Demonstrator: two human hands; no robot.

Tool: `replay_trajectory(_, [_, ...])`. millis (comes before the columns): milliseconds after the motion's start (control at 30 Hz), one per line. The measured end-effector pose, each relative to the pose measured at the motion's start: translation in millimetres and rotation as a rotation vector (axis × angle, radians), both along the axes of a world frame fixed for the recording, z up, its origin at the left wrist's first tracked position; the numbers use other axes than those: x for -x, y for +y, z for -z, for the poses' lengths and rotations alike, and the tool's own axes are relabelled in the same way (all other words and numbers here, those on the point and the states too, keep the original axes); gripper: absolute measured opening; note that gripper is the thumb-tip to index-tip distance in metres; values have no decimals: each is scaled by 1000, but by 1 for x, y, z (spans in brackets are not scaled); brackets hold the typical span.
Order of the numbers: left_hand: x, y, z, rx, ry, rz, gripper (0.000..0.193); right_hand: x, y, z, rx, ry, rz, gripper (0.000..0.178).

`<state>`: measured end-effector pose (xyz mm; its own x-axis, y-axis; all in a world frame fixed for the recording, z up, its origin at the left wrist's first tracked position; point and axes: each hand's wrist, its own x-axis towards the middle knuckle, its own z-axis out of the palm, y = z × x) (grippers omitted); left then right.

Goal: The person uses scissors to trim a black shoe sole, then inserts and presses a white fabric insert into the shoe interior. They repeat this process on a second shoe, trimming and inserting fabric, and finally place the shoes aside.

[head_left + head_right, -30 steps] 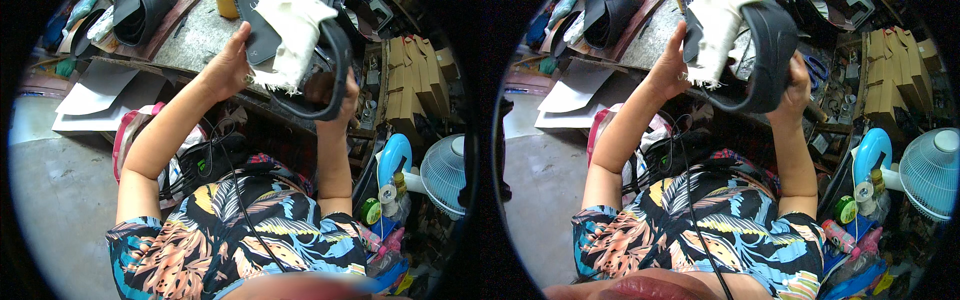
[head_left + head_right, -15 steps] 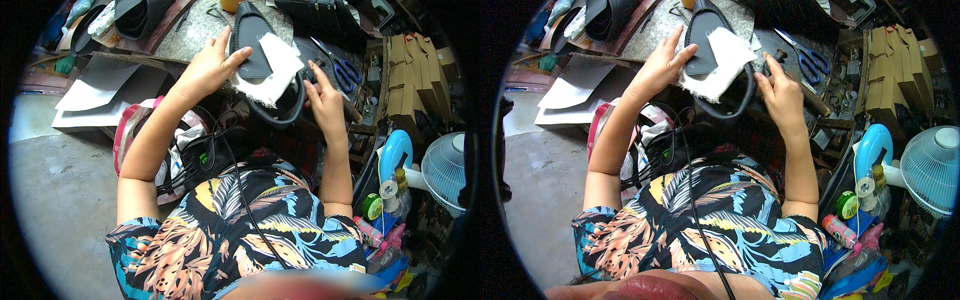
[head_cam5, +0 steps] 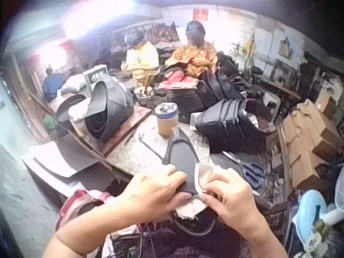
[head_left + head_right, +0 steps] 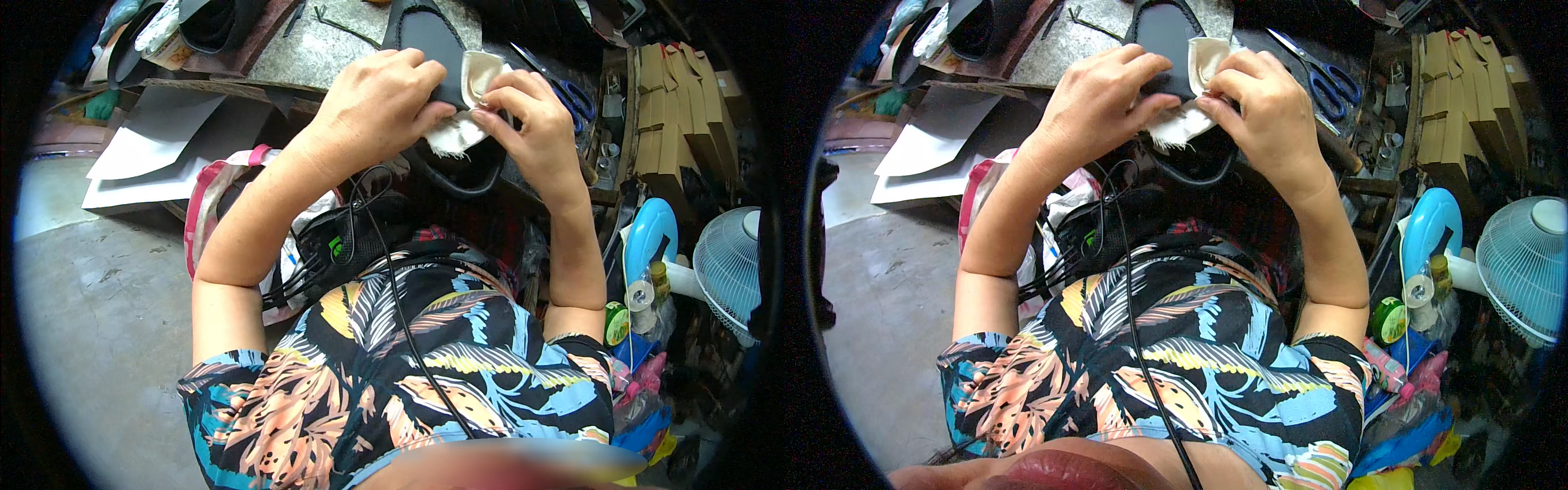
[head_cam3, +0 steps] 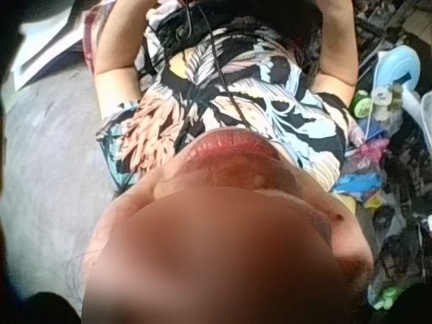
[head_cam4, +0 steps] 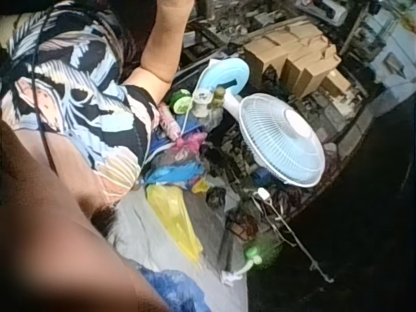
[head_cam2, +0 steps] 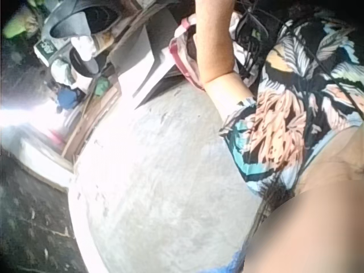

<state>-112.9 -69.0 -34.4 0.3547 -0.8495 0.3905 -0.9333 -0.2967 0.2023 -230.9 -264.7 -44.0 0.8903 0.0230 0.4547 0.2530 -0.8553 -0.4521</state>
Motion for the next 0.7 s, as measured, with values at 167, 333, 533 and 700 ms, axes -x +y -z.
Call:
replay_trajectory(167, [-18,-12,7,187,69,-159,26,18,8,-5,201,-65,-117,14])
replay_trajectory(333, [-38,-21,15,250,212,-208,32,18,20,-9,306,-4,-287,19])
replay_trajectory(533, [-31,-25,8,268,137,-116,31,18,24,-22,192,-86,-197,11])
replay_trajectory(700, [-4,-25,-17,301,-5,81,26,-17,34,7,458,338,16,24])
